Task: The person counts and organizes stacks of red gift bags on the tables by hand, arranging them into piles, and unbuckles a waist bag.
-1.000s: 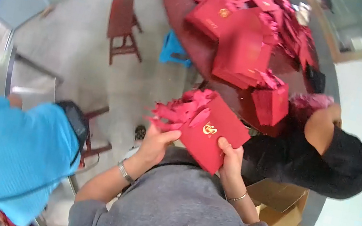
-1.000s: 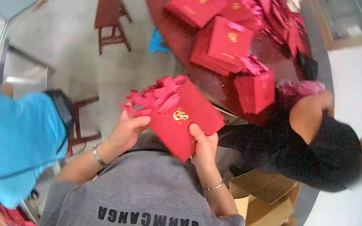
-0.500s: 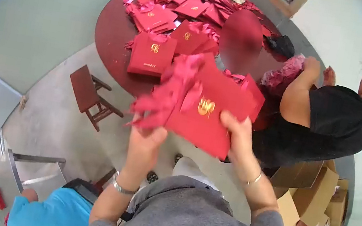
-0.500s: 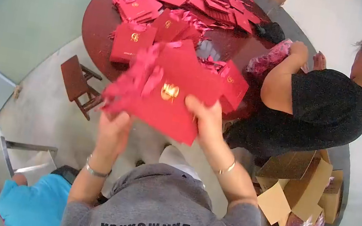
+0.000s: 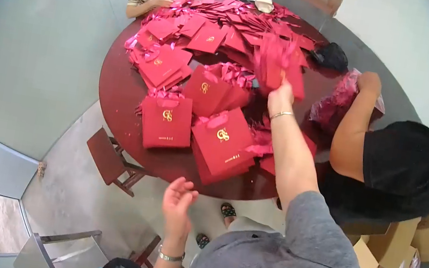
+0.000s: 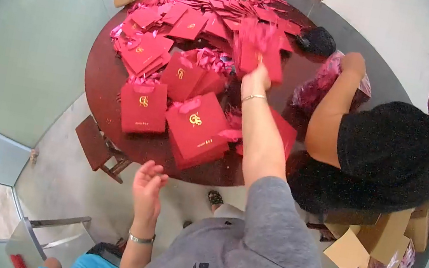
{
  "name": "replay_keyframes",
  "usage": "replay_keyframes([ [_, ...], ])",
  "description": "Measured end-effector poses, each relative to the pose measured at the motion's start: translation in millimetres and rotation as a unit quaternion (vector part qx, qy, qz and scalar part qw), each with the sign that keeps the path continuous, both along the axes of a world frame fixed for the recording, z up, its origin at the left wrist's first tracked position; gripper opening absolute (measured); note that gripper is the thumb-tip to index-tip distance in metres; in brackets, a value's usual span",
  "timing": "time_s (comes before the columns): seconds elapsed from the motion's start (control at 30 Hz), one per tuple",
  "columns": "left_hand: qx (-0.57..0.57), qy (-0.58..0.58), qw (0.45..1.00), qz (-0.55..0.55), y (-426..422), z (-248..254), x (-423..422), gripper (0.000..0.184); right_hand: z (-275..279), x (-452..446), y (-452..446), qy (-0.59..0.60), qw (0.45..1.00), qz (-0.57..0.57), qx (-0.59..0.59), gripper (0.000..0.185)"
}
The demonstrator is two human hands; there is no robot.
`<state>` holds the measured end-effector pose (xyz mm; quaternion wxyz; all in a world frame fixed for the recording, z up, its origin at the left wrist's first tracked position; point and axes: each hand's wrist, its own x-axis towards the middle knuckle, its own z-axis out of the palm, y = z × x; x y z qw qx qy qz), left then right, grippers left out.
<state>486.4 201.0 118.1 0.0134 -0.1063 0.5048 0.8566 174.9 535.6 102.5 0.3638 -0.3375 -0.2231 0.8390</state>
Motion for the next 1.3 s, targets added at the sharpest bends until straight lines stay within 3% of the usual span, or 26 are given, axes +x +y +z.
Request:
replay_keyframes([
  [0.03, 0.002, 0.004, 1.0, 0.0, 1.5, -0.7, -2.5, 0.038, 12.7, 36.8, -22.0, -0.159, 0.985, 0.011, 0.06, 0.022],
  [0.07, -0.014, -0.005, 1.0, -0.003, 3.1, 0.1, -4.3, 0.037, -13.0, 47.3, -19.2, -0.279, 0.934, 0.084, 0.207, 0.027],
  [0.1, -0.03, -0.015, 0.999, -0.008, 5.1, 1.2, -8.3, 0.035, -35.1, 30.3, -30.9, -0.048, 0.993, -0.107, 0.02, 0.033],
  [0.13, -0.031, -0.018, 0.999, -0.011, 5.7, 2.0, -13.8, 0.035, -35.9, 31.9, -35.4, -0.161, 0.98, -0.117, 0.016, 0.036],
  [0.2, -0.037, -0.001, 0.999, -0.015, 4.1, 3.2, -17.8, 0.033, -37.6, 28.1, -38.6, -0.145, 0.982, -0.121, -0.008, 0.039],
  [0.23, -0.037, -0.001, 0.999, -0.02, 4.5, 6.1, -17.8, 0.033, -36.4, 23.8, -33.4, -0.199, 0.974, -0.108, -0.01, 0.043],
  [0.33, -0.052, 0.007, 0.998, -0.033, 8.9, 15.2, -25.0, 0.032, -33.6, 25.5, -27.4, -0.107, 0.989, -0.101, -0.025, 0.046],
  [0.37, -0.055, 0.012, 0.998, -0.037, 10.9, 16.3, -24.9, 0.032, -34.5, 26.9, -25.3, -0.12, 0.988, -0.089, -0.024, 0.057],
  [0.57, -0.076, 0.022, 0.996, -0.035, 9.0, 12.6, -7.3, 0.033, -27.9, 38.4, -29.9, -0.204, 0.975, -0.092, -0.002, 0.081],
  [0.6, -0.081, 0.02, 0.996, -0.033, 6.8, 12.8, -3.1, 0.033, -23.2, 40.3, -33.1, -0.204, 0.975, -0.09, -0.003, 0.081],
  [0.67, -0.083, 0.023, 0.996, -0.031, 1.6, 15.0, 6.1, 0.033, -10.1, 45.1, -37.4, -0.188, 0.982, -0.036, 0.009, 0.058],
  [0.77, -0.083, 0.018, 0.996, -0.033, -5.8, 18.7, 23.6, 0.032, -7.2, 51.2, -38.8, -0.139, 0.99, 0.011, 0.008, 0.051],
  [0.87, -0.089, 0.021, 0.996, -0.024, -13.3, 18.4, 48.9, 0.033, -5.6, 58.5, -50.8, -0.14, 0.989, 0.009, 0.04, 0.057],
  [0.9, -0.094, 0.029, 0.995, -0.015, -14.7, 16.6, 58.6, 0.033, -8.9, 65.0, -58.0, -0.129, 0.984, 0.03, 0.121, 0.049],
  [0.93, -0.093, 0.029, 0.995, -0.013, -15.9, 13.7, 70.9, 0.033, 27.7, 109.1, -83.3, -0.103, 0.976, 0.126, 0.145, 0.051],
  [1.0, -0.086, 0.01, 0.996, -0.021, -17.7, 5.1, 93.3, 0.033, 17.9, 152.6, -113.5, -0.069, 0.928, 0.159, 0.329, 0.057],
  [1.07, -0.084, -0.003, 0.996, -0.025, -17.1, -5.3, 117.1, 0.033, 6.6, 204.9, -153.7, 0.009, 0.929, 0.197, 0.314, 0.06],
  [1.13, -0.083, -0.025, 0.996, -0.018, -16.7, -15.9, 146.1, 0.033, 2.3, 272.8, -190.9, -0.021, 0.882, 0.303, 0.359, 0.06],
  [1.23, -0.107, -0.056, 0.993, -0.014, -19.8, -24.9, 185.6, 0.033, -30.3, 346.4, -224.3, -0.003, 0.815, 0.476, 0.33, 0.058],
  [1.3, -0.164, -0.103, 0.978, -0.078, -22.1, -28.5, 217.6, 0.034, -45.2, 388.6, -240.9, -0.015, 0.767, 0.56, 0.312, 0.056],
])
